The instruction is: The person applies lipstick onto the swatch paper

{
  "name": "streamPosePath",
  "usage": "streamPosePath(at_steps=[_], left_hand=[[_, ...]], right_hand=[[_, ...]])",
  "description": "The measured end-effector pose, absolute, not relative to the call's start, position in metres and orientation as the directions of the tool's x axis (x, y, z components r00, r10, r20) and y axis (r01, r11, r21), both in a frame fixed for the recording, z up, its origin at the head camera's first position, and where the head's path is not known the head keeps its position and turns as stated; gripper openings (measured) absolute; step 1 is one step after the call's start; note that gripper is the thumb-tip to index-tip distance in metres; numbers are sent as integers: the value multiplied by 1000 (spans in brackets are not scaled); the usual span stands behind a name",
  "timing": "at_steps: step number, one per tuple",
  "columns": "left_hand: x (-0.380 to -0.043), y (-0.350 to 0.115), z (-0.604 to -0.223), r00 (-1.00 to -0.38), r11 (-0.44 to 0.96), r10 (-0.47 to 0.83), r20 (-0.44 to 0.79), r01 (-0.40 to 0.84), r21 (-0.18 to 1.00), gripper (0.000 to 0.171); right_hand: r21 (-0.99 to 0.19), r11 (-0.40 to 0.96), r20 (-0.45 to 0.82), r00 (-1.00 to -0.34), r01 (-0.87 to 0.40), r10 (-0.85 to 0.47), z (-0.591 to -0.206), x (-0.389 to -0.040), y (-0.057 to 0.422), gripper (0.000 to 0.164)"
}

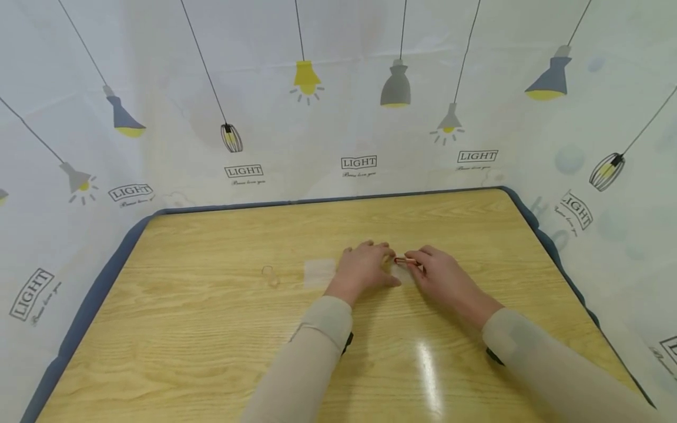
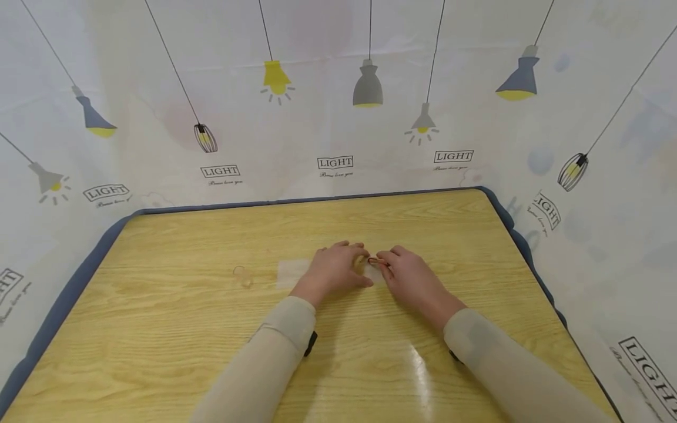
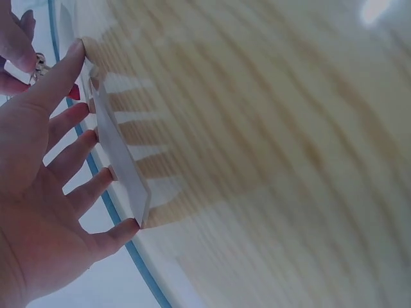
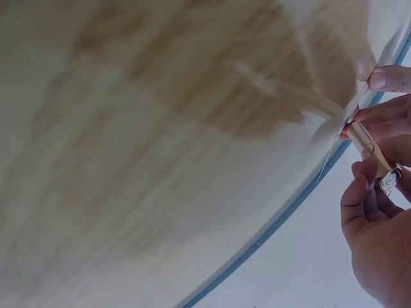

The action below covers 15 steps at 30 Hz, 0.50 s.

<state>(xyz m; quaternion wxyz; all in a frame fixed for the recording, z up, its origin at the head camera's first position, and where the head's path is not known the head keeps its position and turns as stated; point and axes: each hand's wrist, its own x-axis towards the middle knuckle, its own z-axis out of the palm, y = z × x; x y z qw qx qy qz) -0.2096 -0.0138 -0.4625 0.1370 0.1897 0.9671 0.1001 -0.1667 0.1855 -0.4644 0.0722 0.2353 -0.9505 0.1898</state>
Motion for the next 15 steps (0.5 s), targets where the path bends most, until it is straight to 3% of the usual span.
streamPosePath(at_steps=[15], left_hand=[[-209, -15, -461, -887, 909, 395, -237, 340, 241, 69]], right_hand=[[-263, 849, 154, -889, -458, -432, -457, -167, 185, 25]])
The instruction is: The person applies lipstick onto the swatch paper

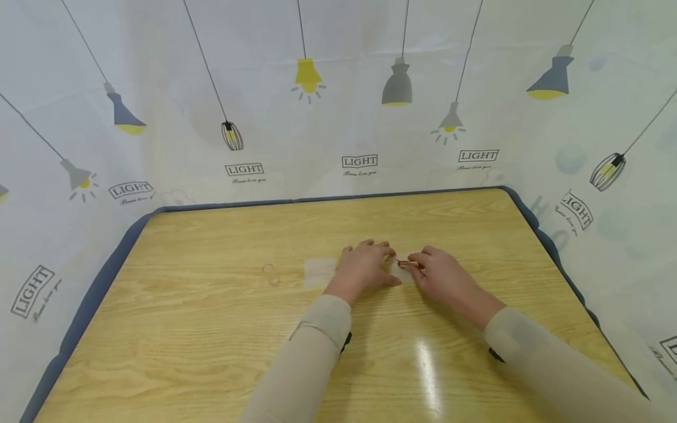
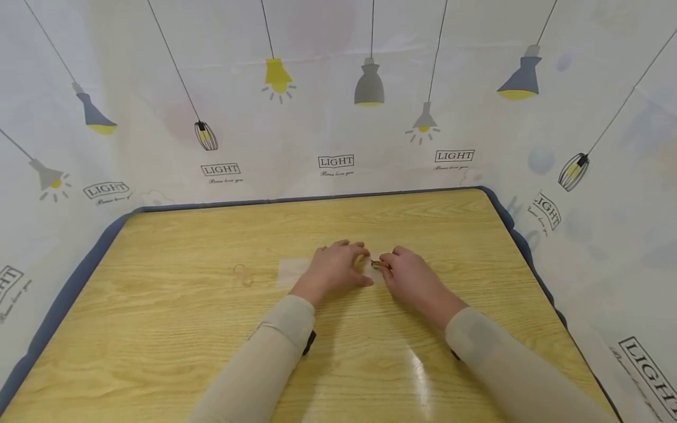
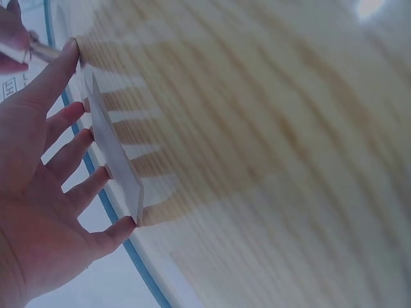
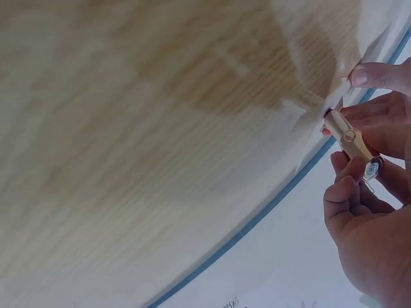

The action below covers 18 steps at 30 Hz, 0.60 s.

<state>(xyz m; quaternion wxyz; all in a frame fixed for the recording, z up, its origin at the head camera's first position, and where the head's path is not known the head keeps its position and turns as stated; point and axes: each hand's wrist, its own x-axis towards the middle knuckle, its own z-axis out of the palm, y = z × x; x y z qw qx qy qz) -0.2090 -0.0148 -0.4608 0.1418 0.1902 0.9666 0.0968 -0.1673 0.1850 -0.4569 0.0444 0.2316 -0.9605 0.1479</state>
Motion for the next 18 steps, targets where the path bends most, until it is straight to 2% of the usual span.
streamPosePath(at_steps=[8, 18], left_hand=[[-210, -14, -455, -883, 905, 400, -244, 340, 255, 68], [-208, -15, -454, -876, 901, 404, -262, 333, 276, 68]], right_hand=[[-243, 846, 152, -880, -474, -449, -446, -143, 205, 19], [-281, 859, 123, -904, -428, -410, -435, -128, 222, 23]])
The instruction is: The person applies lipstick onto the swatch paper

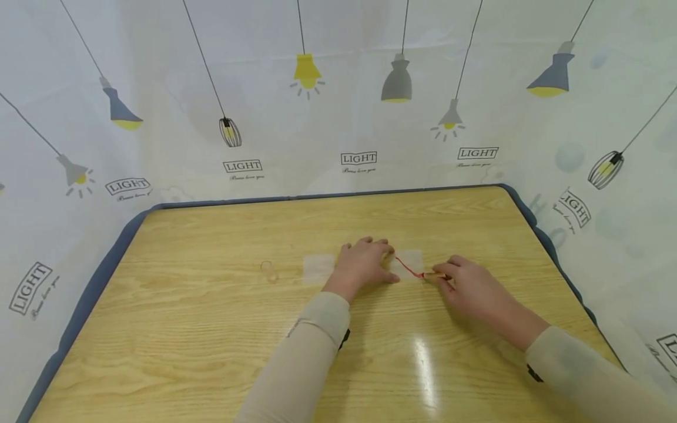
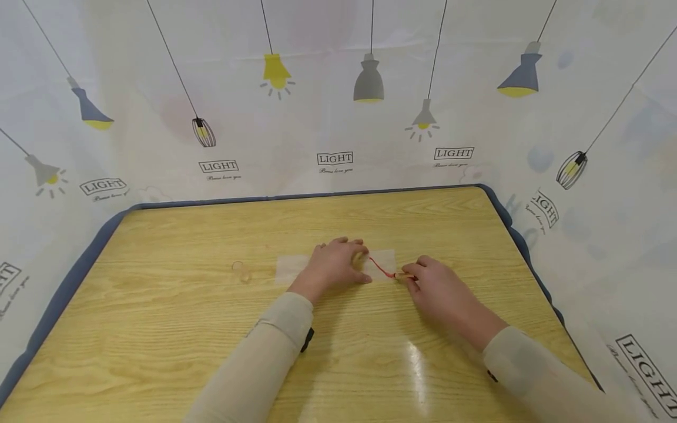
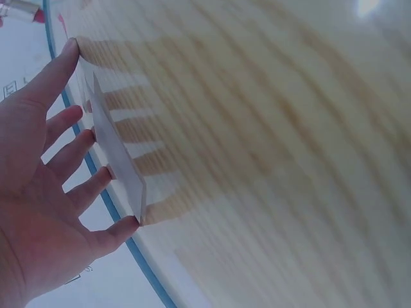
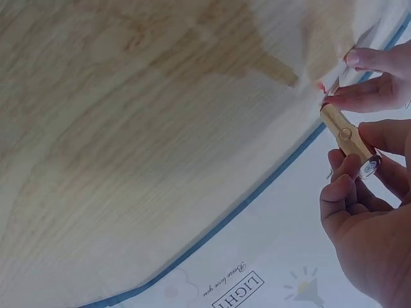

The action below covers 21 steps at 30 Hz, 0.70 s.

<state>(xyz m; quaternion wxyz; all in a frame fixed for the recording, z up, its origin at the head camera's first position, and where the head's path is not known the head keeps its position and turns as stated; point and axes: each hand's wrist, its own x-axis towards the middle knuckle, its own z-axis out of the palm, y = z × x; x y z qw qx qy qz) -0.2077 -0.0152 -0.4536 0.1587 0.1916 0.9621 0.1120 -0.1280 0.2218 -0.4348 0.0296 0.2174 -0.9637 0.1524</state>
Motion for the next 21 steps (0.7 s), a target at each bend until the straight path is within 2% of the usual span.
streamPosePath(at_steps=[7, 16, 21], left_hand=[[-208, -18, -455, -882, 897, 396, -257, 312, 314, 80], [-208, -19, -452, -880, 904, 422, -218, 391, 174, 92], [-209, -36, -445, -888, 907, 418, -193, 396, 143, 95]], right_hand=[[-279, 847, 201, -890, -453, -410, -430, -132, 227, 21], [-299, 835, 225, -885, -461, -408, -422, -140, 222, 22], [-314, 829, 245, -883, -462, -400, -416, -148, 213, 23]])
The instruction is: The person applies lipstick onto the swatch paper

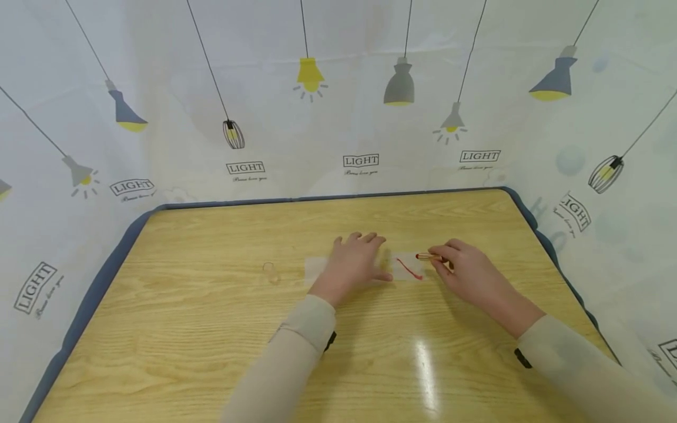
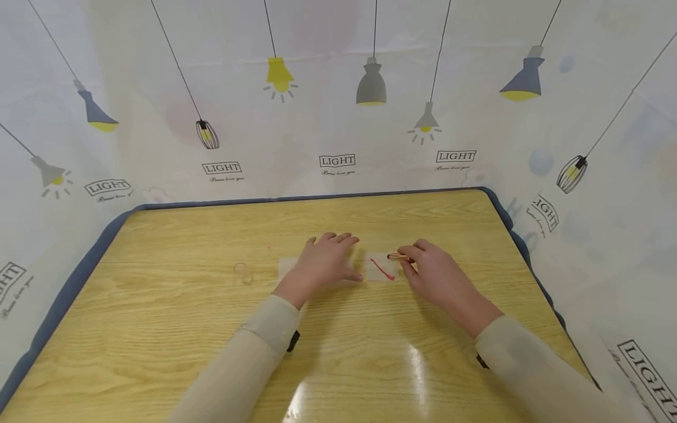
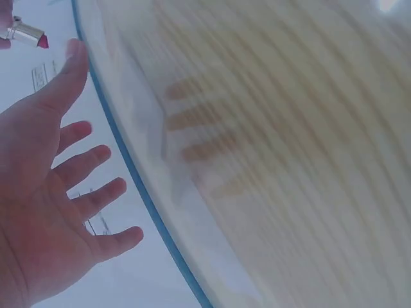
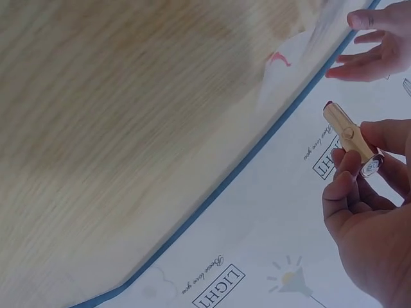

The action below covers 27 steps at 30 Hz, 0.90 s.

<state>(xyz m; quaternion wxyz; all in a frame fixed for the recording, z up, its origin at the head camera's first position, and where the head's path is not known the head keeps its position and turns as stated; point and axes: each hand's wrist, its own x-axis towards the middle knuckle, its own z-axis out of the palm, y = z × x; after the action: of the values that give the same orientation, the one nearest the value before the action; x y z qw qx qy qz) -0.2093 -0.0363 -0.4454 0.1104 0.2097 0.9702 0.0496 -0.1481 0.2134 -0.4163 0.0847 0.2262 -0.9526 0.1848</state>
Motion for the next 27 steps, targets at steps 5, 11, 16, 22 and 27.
streamPosePath(at_steps=[5, 11, 16, 22, 27], left_hand=[[-209, -62, -444, -883, 904, 424, -203, 400, 149, 86], [-204, -85, -446, -884, 906, 415, -214, 380, 188, 78], [-200, -97, -448, -881, 903, 420, -218, 380, 203, 75], [-195, -105, -453, -875, 909, 410, -258, 368, 196, 79], [-191, -109, -455, -877, 912, 404, -261, 364, 187, 79]], right_hand=[[-319, 823, 244, -880, -471, -409, -414, -155, 203, 24], [-344, 801, 247, -870, -490, -427, -418, -163, 191, 24], [-368, 779, 253, -861, -507, -441, -422, -166, 175, 24], [-382, 745, 258, -837, -547, -482, -428, -166, 149, 22], [-391, 744, 236, -841, -542, -488, -435, -166, 131, 25]])
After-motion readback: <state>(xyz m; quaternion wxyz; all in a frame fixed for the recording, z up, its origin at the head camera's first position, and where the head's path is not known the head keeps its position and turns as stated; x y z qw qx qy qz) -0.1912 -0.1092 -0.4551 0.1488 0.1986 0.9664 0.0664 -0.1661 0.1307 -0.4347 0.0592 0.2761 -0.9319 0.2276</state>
